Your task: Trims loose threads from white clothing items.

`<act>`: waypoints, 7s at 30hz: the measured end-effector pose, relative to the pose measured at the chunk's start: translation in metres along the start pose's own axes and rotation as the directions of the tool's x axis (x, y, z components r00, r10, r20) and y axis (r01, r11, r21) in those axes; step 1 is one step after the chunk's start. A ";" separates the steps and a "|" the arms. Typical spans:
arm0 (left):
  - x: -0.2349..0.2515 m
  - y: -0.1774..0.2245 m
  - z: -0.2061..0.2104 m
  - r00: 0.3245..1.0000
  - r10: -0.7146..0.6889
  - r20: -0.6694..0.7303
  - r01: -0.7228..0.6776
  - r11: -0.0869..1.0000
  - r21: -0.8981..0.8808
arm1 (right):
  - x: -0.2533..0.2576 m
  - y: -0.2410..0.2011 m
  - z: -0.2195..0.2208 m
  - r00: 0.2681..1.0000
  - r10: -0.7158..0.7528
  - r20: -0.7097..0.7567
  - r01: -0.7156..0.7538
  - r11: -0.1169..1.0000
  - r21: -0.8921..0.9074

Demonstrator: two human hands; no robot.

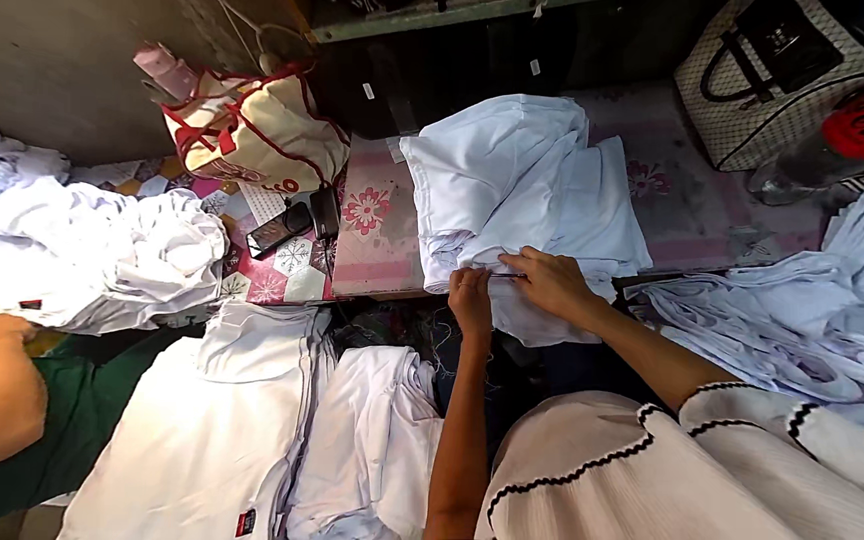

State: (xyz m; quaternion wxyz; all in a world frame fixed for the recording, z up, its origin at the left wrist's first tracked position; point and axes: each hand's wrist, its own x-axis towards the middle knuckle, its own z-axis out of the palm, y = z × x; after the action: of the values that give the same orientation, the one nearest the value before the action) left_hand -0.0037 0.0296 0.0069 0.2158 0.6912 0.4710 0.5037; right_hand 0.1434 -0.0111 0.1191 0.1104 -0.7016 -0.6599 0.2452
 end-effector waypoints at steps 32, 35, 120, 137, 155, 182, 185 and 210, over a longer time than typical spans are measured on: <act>-0.049 0.017 -0.032 0.961 -0.266 0.078 0.277 0.920 -0.278 | 0.000 0.020 0.036 0.819 -0.049 0.571 -0.461 0.536 0.707; -0.053 0.017 -0.034 0.968 -0.243 0.060 0.251 0.928 -0.275 | 0.002 0.018 0.039 0.844 -0.006 0.537 -0.445 0.552 0.705; -0.048 0.023 -0.012 0.979 -0.203 0.035 0.199 0.976 0.094 | -0.004 0.008 0.041 0.903 0.021 0.428 -0.401 0.395 0.827; -0.046 0.024 -0.033 0.872 -0.455 0.182 0.486 0.753 -0.444 | -0.010 0.029 0.045 0.810 -0.092 0.580 -0.515 0.363 0.777; -0.050 0.030 -0.041 0.840 -0.489 0.235 0.512 0.573 -0.639 | -0.004 0.026 0.046 0.820 -0.164 0.549 -0.486 0.307 0.818; -0.039 0.010 -0.060 0.804 -0.560 0.200 0.589 0.702 -0.401 | -0.020 0.001 0.023 0.931 -0.131 0.342 -0.185 0.637 0.748; -0.022 0.014 -0.038 0.723 -0.641 0.257 0.664 0.544 -0.513 | -0.013 -0.009 0.030 0.928 -0.105 0.357 -0.200 0.669 0.716; -0.008 0.047 -0.054 0.456 -0.714 0.532 0.615 -0.180 -0.768 | -0.009 0.005 0.043 0.869 -0.203 0.452 -0.413 0.209 0.887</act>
State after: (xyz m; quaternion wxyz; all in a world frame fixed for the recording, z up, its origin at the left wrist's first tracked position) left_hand -0.0323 -0.0088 0.0607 0.7700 0.0526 0.3848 0.5062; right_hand 0.1264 -0.0276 0.0816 0.3399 -0.4349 -0.3106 0.7739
